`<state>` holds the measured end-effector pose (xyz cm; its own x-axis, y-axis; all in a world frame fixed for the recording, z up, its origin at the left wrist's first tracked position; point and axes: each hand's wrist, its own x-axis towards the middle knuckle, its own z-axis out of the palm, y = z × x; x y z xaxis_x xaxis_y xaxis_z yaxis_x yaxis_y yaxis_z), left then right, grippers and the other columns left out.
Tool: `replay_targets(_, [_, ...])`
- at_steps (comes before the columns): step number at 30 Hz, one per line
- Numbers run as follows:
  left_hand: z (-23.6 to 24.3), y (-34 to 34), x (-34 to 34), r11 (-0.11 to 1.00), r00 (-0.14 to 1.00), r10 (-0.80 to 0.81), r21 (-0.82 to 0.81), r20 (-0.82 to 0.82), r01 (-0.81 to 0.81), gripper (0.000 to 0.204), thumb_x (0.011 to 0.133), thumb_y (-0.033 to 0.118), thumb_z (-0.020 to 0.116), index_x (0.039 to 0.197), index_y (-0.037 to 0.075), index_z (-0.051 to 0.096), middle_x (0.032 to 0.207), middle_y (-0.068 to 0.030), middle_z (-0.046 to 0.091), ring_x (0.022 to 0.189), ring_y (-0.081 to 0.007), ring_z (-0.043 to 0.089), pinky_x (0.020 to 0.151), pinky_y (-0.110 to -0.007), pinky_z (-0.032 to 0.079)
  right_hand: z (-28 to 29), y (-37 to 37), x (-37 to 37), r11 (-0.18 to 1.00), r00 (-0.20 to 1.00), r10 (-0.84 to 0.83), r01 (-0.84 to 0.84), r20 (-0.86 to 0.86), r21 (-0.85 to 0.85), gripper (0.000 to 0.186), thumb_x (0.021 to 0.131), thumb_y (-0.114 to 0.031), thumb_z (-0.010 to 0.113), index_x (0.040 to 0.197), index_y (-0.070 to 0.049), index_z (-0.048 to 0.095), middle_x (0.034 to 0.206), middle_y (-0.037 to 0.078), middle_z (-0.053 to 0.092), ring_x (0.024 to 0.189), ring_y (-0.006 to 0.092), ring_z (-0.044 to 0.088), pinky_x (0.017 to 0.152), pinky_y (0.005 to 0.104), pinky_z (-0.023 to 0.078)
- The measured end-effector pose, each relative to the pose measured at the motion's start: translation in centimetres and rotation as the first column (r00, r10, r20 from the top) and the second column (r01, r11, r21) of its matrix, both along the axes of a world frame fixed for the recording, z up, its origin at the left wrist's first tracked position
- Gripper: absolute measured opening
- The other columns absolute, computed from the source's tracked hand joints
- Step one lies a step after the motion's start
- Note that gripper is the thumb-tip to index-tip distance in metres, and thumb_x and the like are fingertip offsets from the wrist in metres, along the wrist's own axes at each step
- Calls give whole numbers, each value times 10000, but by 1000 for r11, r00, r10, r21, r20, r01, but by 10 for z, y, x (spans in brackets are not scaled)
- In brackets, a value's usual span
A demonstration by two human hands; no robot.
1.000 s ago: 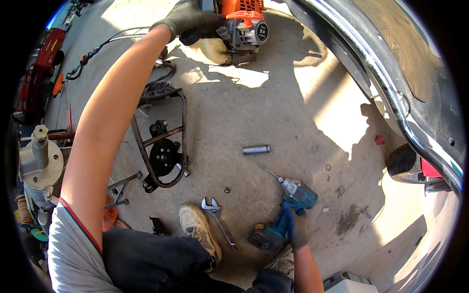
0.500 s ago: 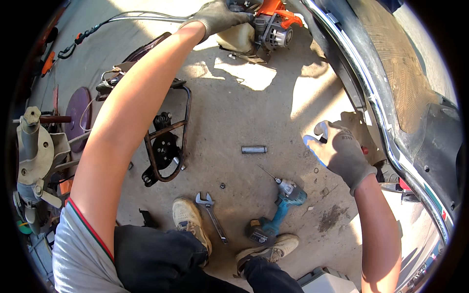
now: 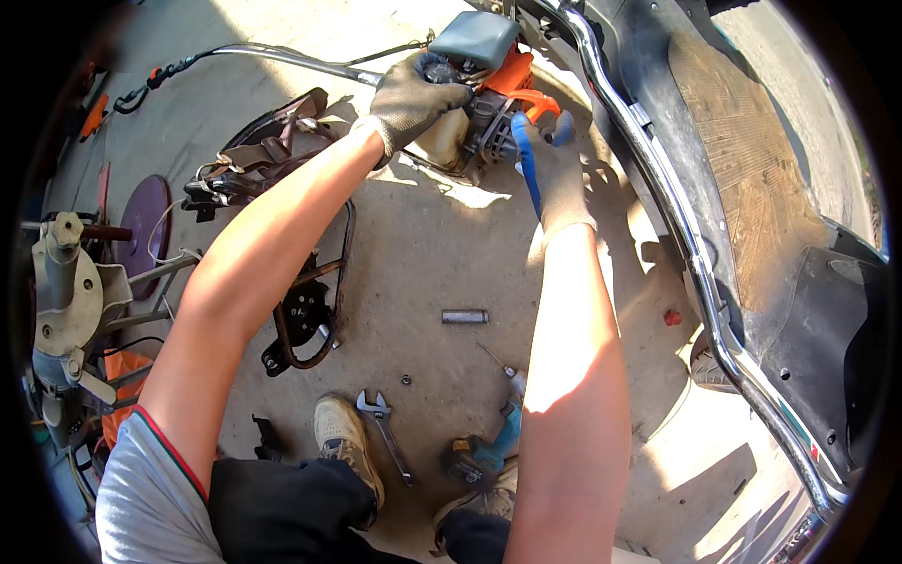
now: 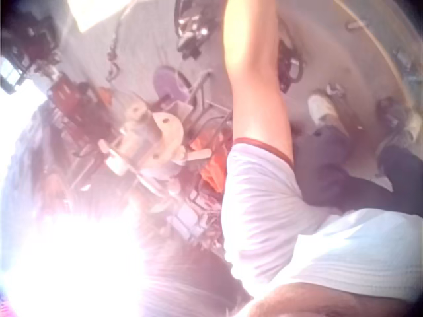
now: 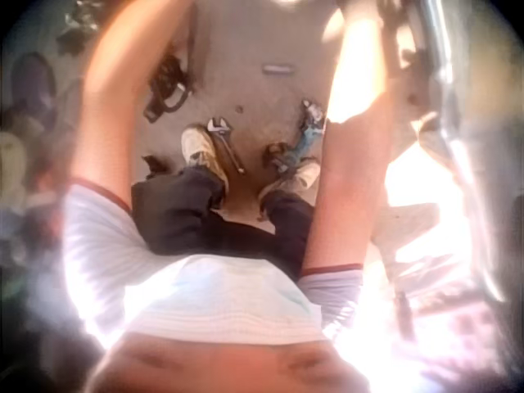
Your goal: The person retrieves a socket wrench from a green bin and uses a cordless impact wrench to tighten bolts on a piece of machinery, likely a brush cutter or trimmer. They also use a manual adjustable wrench to hold a bolt in place while tightening with the impact wrench.
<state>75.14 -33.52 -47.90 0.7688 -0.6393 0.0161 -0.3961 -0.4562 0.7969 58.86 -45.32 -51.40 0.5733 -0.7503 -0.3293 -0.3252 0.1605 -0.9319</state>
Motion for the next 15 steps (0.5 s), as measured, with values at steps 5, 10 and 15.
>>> replay_targets(5, [35,51,-39,968,993,-86,241,75,66,540,688,305,782,1086,-33,643,900,-173,708,835,-256,704,789,-360,560,10,43,4,952,945,74,-162,-318,-260,653,852,-413,679,1289,50,532,1136,254,627,1034,301,638,845,355,511])
replay_targets(10, [30,90,-38,976,991,-123,190,52,111,480,718,287,801,1027,-56,668,884,-177,707,810,-212,707,764,-332,575,35,70,-8,979,928,153,-190,-339,-79,406,881,-353,652,1031,22,612,825,165,649,728,203,653,583,332,528])
replay_targets(15, [32,76,-53,947,985,-173,275,12,163,438,761,254,781,1047,-48,646,935,-154,691,842,-219,698,745,-329,570,-3,52,-23,968,945,233,-202,-229,150,523,893,-310,637,1318,-43,490,896,97,589,647,184,612,526,332,534])
